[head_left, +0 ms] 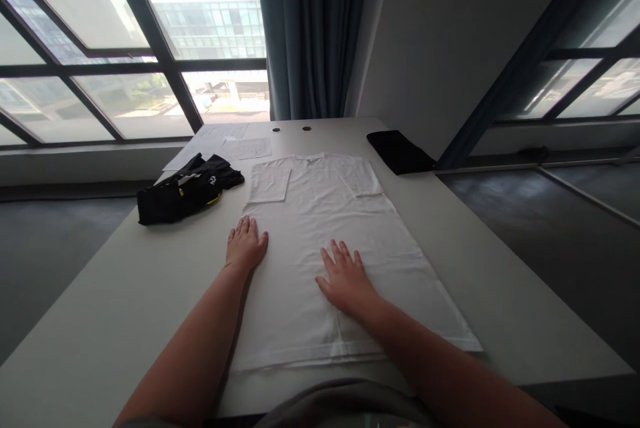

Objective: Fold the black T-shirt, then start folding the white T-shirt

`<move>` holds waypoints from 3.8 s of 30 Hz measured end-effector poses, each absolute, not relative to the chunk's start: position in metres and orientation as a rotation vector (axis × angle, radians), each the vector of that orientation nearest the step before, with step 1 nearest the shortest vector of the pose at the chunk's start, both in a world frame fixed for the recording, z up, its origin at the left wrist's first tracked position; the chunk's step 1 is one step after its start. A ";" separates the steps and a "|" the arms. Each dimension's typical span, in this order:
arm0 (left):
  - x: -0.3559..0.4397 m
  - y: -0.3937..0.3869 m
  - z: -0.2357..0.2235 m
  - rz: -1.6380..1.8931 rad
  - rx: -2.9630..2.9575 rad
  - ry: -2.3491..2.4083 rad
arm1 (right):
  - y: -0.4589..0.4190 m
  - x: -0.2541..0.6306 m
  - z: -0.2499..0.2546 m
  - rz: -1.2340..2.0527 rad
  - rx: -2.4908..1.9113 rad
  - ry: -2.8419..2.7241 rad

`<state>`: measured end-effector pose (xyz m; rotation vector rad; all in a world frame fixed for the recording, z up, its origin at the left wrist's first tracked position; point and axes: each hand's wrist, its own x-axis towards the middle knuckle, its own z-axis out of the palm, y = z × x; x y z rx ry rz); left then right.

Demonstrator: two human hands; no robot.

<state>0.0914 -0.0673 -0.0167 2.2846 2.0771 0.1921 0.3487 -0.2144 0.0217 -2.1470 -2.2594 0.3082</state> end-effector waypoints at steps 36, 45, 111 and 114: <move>0.094 -0.065 -0.009 0.316 2.223 2.102 | -0.120 0.390 -0.009 0.171 -2.223 -2.242; 0.094 -0.065 -0.008 0.343 2.226 2.127 | -0.043 0.367 -0.012 0.283 -2.409 -1.989; 0.094 -0.065 0.000 0.365 2.181 2.150 | -0.038 0.338 -0.020 0.251 -2.106 -2.242; 0.094 -0.066 0.001 0.357 2.182 2.141 | -0.036 0.338 -0.019 0.253 -2.125 -2.225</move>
